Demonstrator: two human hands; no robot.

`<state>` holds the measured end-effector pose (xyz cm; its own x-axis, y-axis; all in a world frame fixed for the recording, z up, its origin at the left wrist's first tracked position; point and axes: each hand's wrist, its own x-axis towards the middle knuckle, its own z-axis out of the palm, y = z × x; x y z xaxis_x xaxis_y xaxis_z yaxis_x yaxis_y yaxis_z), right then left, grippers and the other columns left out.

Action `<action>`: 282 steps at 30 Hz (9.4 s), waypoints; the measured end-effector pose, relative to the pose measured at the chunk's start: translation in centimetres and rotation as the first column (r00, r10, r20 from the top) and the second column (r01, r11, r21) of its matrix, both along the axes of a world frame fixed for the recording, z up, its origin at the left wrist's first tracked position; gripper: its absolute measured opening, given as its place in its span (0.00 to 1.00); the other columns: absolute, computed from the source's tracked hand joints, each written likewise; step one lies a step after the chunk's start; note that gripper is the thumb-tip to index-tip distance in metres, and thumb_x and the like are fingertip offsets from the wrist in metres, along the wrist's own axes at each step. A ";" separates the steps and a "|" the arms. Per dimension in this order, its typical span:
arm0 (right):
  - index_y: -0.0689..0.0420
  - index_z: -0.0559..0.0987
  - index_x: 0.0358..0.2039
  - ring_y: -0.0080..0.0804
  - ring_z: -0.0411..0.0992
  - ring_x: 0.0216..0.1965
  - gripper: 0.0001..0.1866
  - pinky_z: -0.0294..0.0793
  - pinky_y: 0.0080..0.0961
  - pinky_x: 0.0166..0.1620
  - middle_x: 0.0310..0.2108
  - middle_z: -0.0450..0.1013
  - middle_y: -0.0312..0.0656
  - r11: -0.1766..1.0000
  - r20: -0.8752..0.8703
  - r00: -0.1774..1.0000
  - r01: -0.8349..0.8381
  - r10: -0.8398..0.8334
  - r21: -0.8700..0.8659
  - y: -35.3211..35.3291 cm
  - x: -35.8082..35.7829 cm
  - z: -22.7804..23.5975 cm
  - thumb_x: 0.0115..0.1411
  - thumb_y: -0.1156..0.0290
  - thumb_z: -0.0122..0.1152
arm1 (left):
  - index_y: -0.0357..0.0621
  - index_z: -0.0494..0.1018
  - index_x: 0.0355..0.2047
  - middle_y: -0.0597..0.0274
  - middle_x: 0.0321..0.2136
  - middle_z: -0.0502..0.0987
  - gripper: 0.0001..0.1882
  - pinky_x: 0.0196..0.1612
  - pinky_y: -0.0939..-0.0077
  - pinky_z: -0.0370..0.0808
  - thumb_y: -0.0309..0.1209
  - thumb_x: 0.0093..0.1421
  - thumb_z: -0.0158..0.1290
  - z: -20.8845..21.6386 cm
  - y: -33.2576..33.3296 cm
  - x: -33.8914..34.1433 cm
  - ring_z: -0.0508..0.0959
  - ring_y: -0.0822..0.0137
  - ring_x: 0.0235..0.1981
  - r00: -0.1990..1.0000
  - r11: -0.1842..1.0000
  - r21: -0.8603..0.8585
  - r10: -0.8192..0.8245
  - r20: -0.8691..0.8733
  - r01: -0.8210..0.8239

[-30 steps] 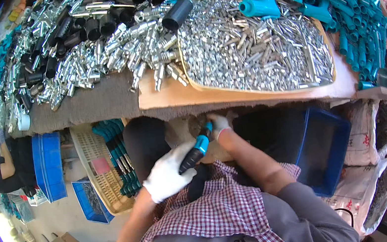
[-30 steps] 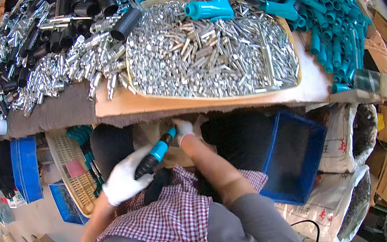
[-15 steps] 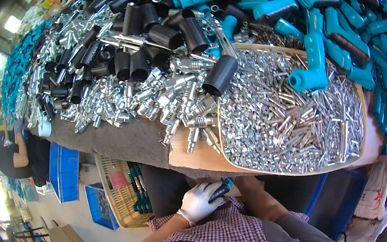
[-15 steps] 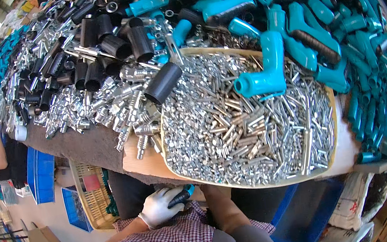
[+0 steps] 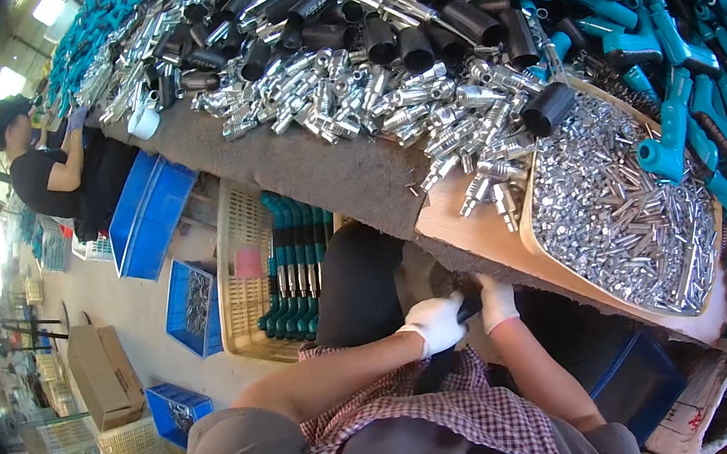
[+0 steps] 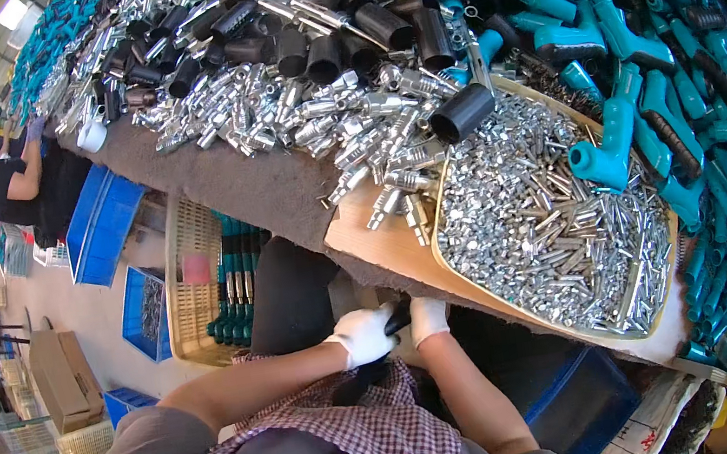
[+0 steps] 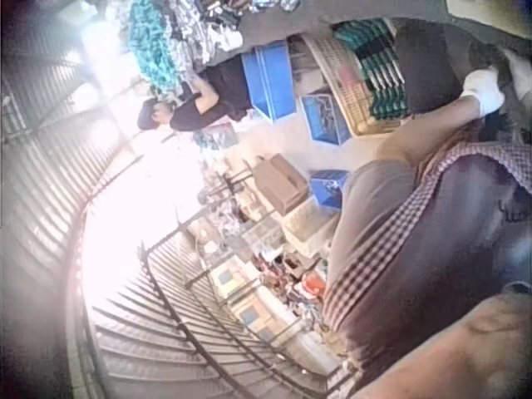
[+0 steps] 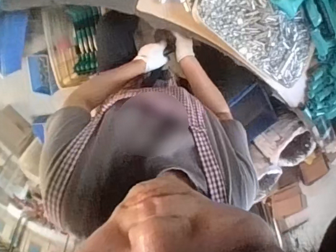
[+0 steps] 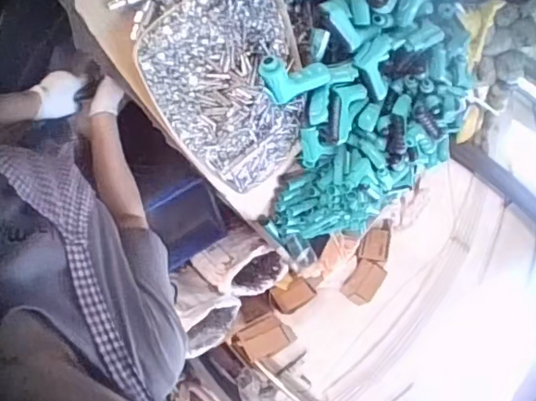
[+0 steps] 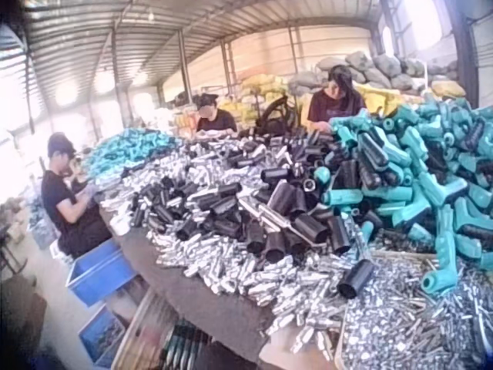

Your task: The person assembles tools by inserting metal pins and springs into barrels, attaching plastic handles, and placing the completed tools into a crate.

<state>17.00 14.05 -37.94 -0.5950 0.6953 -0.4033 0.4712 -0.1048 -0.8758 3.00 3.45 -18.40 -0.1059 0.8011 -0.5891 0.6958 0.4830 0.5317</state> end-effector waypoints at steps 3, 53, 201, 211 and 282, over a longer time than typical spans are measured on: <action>0.67 0.81 0.40 0.33 0.75 0.41 0.14 0.73 0.29 0.48 0.41 0.80 0.45 0.798 -0.203 0.856 0.517 -0.476 0.309 -1.8 -4.0 4.0 0.56 0.72 0.65 | 0.32 0.70 0.47 0.37 0.32 0.80 0.22 0.41 0.51 0.77 0.32 0.53 0.51 -3.2 0.8 2.5 0.81 0.41 0.36 0.993 0.990 0.101 0.106 -0.041 -0.102; 0.55 0.76 0.30 0.36 0.71 0.25 0.11 0.70 0.31 0.30 0.28 0.74 0.39 0.146 0.126 0.879 -0.215 0.461 0.966 -1.1 -15.9 33.2 0.42 0.78 0.58 | 0.48 0.61 0.65 0.46 0.56 0.73 0.28 0.53 0.54 0.75 0.27 0.64 0.46 -31.9 -16.6 -39.8 0.77 0.48 0.53 0.316 0.424 0.074 0.769 -0.556 -0.902; 0.57 0.84 0.44 0.46 0.77 0.51 0.18 0.76 0.39 0.54 0.49 0.78 0.50 0.541 0.669 0.608 -0.420 -0.428 0.728 32.0 -3.9 44.5 0.56 0.66 0.56 | 0.36 0.55 0.67 0.54 0.36 0.80 0.43 0.42 0.73 0.78 0.31 0.55 0.64 17.2 -4.6 -3.2 0.82 0.65 0.34 0.889 0.524 0.744 0.058 0.453 -0.414; 0.60 0.83 0.39 0.56 0.74 0.49 0.20 0.72 0.46 0.55 0.46 0.76 0.58 0.224 0.373 0.762 -0.298 -0.529 0.928 32.2 2.4 51.2 0.57 0.63 0.46 | 0.40 0.48 0.70 0.52 0.39 0.78 0.46 0.38 0.75 0.77 0.27 0.56 0.60 17.9 -5.0 -4.3 0.78 0.68 0.34 0.804 0.400 0.709 0.151 0.575 -0.581; 0.58 0.76 0.51 0.32 0.77 0.33 0.32 0.77 0.32 0.35 0.37 0.79 0.44 0.352 0.048 0.557 0.586 -0.829 -0.730 -27.4 39.1 17.9 0.66 0.40 0.49 | 0.41 0.76 0.53 0.51 0.52 0.75 0.22 0.59 0.66 0.68 0.27 0.57 0.60 17.9 15.0 -3.3 0.74 0.56 0.54 0.883 0.327 0.826 -0.058 -0.467 0.458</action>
<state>56.06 -13.37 -20.02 -0.1610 0.5628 -0.8108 -0.3145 -0.8079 -0.4983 -0.33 18.49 -0.52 0.2123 0.8240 0.5254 0.8910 -0.3840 0.2422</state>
